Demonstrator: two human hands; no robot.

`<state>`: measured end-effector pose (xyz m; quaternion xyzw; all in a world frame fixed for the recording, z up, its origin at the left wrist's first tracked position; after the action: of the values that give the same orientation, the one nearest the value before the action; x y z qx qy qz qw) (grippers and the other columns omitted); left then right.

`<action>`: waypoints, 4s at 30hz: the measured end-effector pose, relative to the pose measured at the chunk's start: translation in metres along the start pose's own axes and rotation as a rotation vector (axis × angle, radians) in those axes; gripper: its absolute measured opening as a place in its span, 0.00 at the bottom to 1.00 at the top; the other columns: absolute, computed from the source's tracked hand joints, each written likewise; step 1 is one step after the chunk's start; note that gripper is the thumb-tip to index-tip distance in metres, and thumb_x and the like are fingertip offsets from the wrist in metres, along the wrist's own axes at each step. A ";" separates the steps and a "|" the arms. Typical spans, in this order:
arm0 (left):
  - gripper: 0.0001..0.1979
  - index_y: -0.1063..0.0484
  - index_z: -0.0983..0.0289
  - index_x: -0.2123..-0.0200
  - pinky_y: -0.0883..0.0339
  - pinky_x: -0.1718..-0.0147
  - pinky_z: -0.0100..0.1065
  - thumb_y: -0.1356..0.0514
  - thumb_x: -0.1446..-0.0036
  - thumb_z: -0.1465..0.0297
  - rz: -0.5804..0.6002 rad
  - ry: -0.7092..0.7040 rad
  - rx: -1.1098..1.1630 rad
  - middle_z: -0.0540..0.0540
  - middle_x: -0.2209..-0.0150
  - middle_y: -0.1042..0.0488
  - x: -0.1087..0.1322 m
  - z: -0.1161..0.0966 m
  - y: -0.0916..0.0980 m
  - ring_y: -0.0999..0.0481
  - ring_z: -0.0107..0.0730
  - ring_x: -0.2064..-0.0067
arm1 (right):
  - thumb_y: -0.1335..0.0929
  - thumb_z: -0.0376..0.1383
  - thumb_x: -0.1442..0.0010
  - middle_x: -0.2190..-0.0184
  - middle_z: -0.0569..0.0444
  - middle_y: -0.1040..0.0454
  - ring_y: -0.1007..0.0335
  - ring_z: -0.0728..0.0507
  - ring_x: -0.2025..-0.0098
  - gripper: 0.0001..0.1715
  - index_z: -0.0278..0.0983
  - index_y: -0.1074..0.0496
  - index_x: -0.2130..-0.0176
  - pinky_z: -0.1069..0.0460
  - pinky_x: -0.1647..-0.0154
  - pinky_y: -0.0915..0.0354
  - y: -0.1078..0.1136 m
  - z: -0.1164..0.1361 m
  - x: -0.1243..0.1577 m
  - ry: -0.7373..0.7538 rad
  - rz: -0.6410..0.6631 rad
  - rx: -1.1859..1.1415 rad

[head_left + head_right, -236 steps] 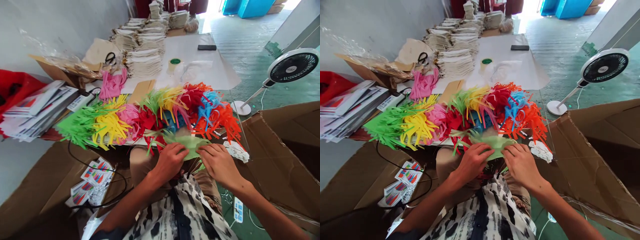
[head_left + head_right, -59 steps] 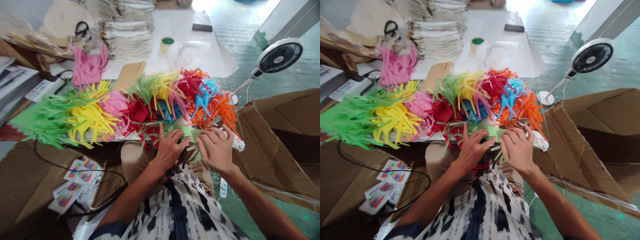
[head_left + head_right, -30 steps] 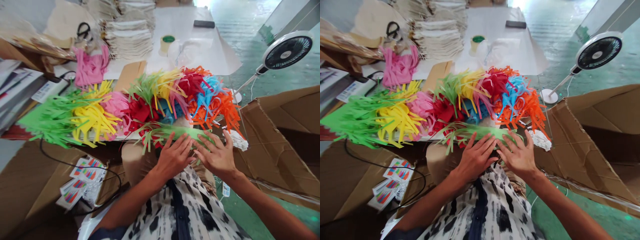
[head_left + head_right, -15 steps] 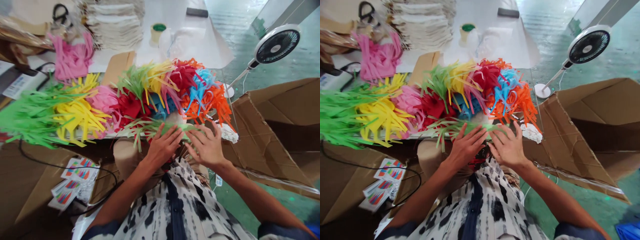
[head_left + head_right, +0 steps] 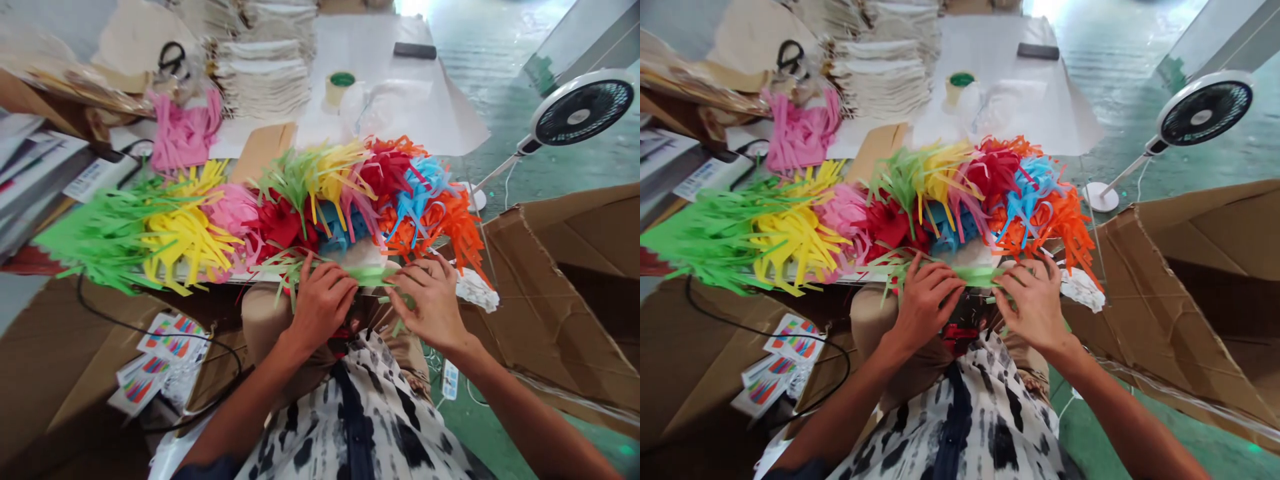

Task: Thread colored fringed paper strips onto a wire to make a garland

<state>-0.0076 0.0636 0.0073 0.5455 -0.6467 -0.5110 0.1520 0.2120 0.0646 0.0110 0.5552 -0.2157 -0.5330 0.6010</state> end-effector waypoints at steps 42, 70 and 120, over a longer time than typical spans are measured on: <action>0.21 0.27 0.58 0.34 0.61 0.23 0.58 0.42 0.24 0.58 0.040 -0.129 -0.170 0.56 0.34 0.22 0.010 -0.036 -0.033 0.24 0.42 0.33 | 0.32 0.45 0.31 0.63 0.45 0.18 0.29 0.32 0.52 0.14 0.39 0.23 0.63 0.36 0.45 0.44 0.005 -0.023 -0.016 -0.156 0.030 0.285; 0.08 0.20 0.58 0.50 0.26 0.46 0.41 0.35 0.30 0.70 -0.130 -0.297 -0.144 0.54 0.53 0.17 -0.011 -0.013 0.006 0.22 0.38 0.48 | 0.29 0.34 0.31 0.54 0.55 0.13 0.24 0.32 0.39 0.06 0.40 0.18 0.57 0.34 0.32 0.48 0.008 0.004 -0.007 0.172 -0.019 0.187; 0.05 0.22 0.59 0.54 0.41 0.39 0.58 0.34 0.32 0.69 -0.035 0.092 -0.262 0.57 0.53 0.18 -0.033 -0.002 -0.005 0.26 0.49 0.47 | 0.34 0.38 0.27 0.59 0.47 0.17 0.27 0.32 0.46 0.09 0.39 0.23 0.57 0.36 0.42 0.49 -0.001 0.001 -0.030 0.054 0.052 0.316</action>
<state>0.0083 0.0912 0.0163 0.5551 -0.5572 -0.5681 0.2424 0.2003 0.0903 0.0200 0.6510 -0.2950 -0.4617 0.5254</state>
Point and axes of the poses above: each hand's wrist, its own x-axis away from the middle knuckle, its own y-axis out of the back of the hand, z = x × y, the point moved 4 cm from there along -x, towards the middle knuckle
